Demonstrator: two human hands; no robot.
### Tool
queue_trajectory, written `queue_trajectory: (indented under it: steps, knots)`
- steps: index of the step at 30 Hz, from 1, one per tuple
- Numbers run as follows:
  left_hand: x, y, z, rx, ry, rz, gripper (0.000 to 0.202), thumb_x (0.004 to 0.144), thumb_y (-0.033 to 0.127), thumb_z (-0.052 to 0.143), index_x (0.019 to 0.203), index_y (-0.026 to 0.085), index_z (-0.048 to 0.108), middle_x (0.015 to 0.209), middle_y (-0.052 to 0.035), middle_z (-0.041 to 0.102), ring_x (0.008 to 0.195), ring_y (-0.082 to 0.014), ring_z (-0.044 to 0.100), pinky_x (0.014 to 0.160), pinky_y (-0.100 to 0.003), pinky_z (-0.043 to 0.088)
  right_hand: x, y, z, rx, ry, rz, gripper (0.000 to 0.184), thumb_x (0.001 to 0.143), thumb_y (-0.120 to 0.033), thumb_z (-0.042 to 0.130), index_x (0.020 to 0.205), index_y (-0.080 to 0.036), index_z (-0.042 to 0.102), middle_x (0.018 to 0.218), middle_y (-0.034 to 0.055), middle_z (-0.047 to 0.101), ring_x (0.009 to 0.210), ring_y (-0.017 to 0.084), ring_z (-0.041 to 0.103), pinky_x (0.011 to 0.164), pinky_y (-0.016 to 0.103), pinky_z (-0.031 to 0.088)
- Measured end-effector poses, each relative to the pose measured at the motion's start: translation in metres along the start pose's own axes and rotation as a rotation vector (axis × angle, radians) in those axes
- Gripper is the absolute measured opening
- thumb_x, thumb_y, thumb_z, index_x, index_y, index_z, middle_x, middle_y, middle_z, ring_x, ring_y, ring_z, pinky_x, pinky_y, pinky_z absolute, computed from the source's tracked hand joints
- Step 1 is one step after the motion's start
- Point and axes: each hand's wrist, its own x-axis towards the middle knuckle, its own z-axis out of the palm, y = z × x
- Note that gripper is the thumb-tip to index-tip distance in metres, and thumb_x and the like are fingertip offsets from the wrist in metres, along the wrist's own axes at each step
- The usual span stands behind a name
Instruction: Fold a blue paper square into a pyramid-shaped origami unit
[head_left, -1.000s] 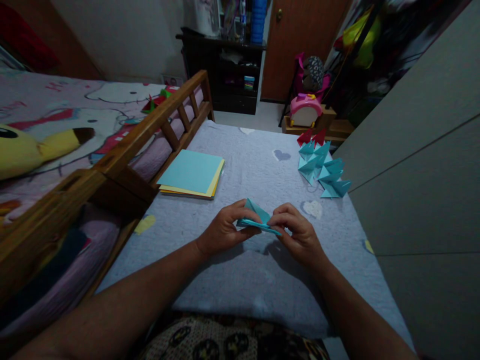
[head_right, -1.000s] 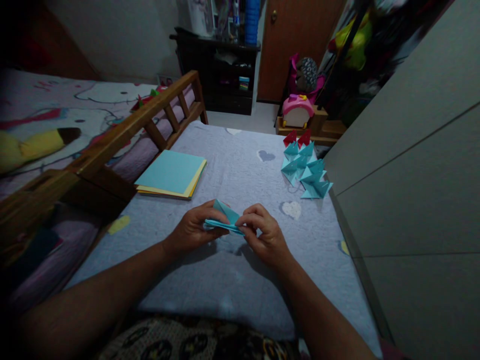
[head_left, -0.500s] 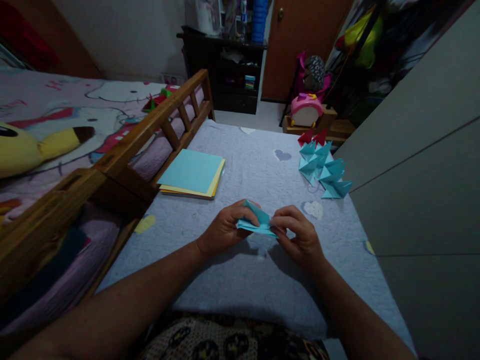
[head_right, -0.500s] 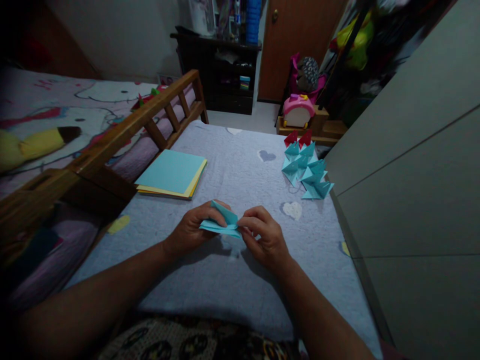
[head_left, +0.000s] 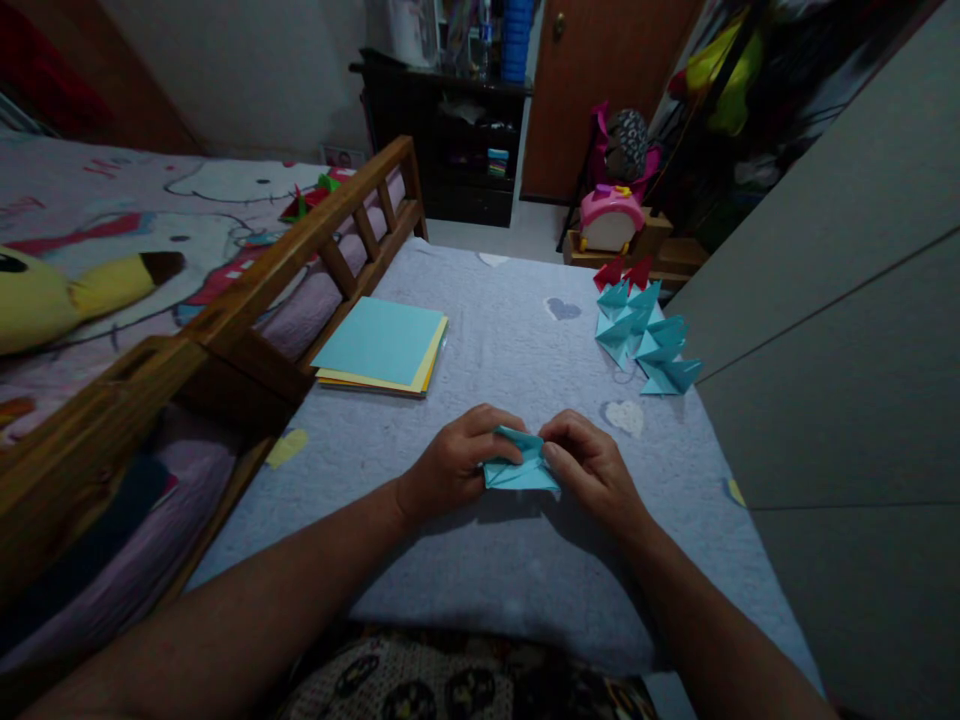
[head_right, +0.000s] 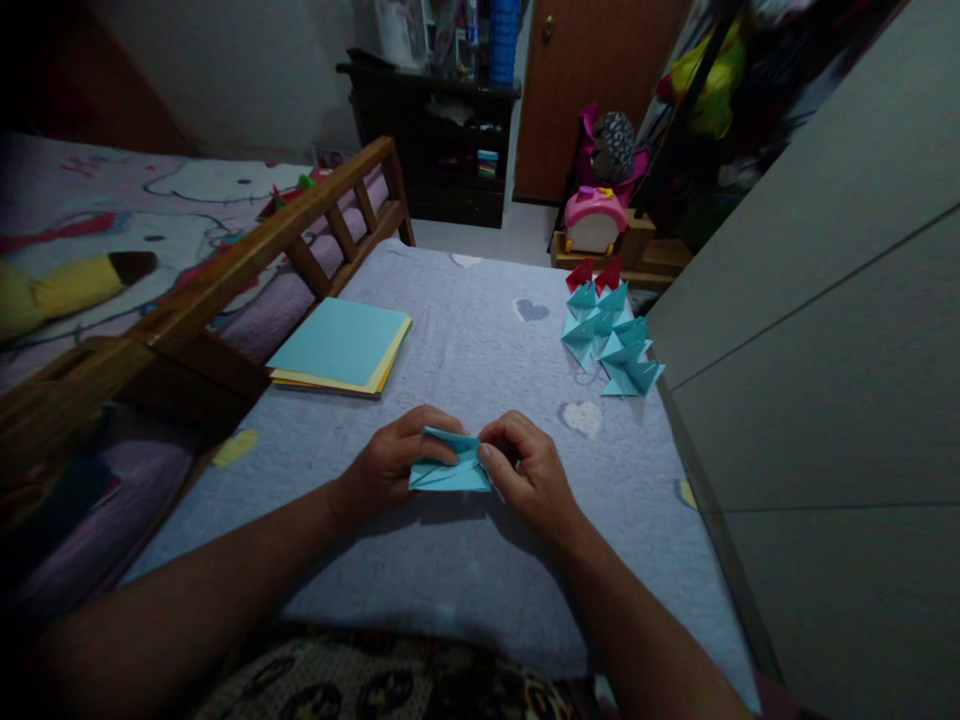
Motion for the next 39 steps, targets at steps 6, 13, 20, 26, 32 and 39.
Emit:
queue_trajectory:
  steps: [6,13,20,26,32,39]
  knots:
    - [0.003,0.004,0.001,0.254,0.03,0.16,0.007,0.093,0.013,0.062,0.097,0.019,0.062,0.107,-0.0089,0.067,0.095,-0.0189,0.063,0.082,-0.035,0.055,0.0,0.003,0.004,-0.207,0.101,-0.144,0.007,0.089,-0.018,0.059,0.091,-0.02,0.065,0.078,-0.0007,0.054,0.06,0.011,0.048,0.055,0.027,0.041]
    - [-0.001,0.006,-0.001,0.377,0.009,0.251,0.006,0.095,0.014,0.061,0.09,0.018,0.062,0.109,-0.009,0.067,0.104,-0.0214,0.061,0.09,-0.038,0.057,0.0,-0.001,0.004,-0.195,0.097,-0.153,0.009,0.09,-0.018,0.059,0.091,-0.019,0.068,0.075,-0.0003,0.057,0.06,0.011,0.053,0.053,0.025,0.044]
    - [0.0,0.01,-0.003,0.476,-0.03,0.345,0.007,0.093,0.013,0.062,0.091,0.019,0.063,0.107,-0.0065,0.068,0.1,-0.0206,0.06,0.096,-0.038,0.056,0.0,-0.003,0.007,-0.219,0.126,-0.182,0.013,0.088,-0.013,0.059,0.089,-0.018,0.071,0.072,-0.0001,0.059,0.057,0.01,0.054,0.05,0.023,0.043]
    - [0.002,0.013,-0.002,0.487,-0.033,0.353,0.009,0.095,0.014,0.06,0.09,0.021,0.064,0.106,-0.0049,0.07,0.094,-0.0198,0.06,0.084,-0.034,0.057,0.0,-0.003,0.008,-0.235,0.137,-0.194,0.015,0.088,-0.013,0.058,0.087,-0.019,0.072,0.068,-0.0003,0.06,0.056,0.011,0.054,0.051,0.024,0.043]
    - [0.006,0.015,-0.003,0.531,-0.015,0.381,0.013,0.096,0.015,0.057,0.085,0.02,0.062,0.103,-0.0053,0.07,0.09,-0.0194,0.059,0.08,-0.032,0.056,-0.002,-0.002,0.009,-0.27,0.143,-0.175,0.016,0.087,-0.013,0.059,0.087,-0.019,0.073,0.069,0.0001,0.061,0.058,0.012,0.056,0.052,0.024,0.043]
    - [0.002,0.014,0.0,0.516,-0.016,0.303,0.01,0.095,0.016,0.058,0.088,0.021,0.063,0.109,-0.0065,0.07,0.094,-0.021,0.062,0.079,-0.034,0.057,-0.001,-0.004,0.01,-0.271,0.209,-0.178,0.013,0.085,-0.012,0.059,0.081,-0.019,0.07,0.067,-0.0006,0.058,0.056,0.012,0.054,0.052,0.025,0.043]
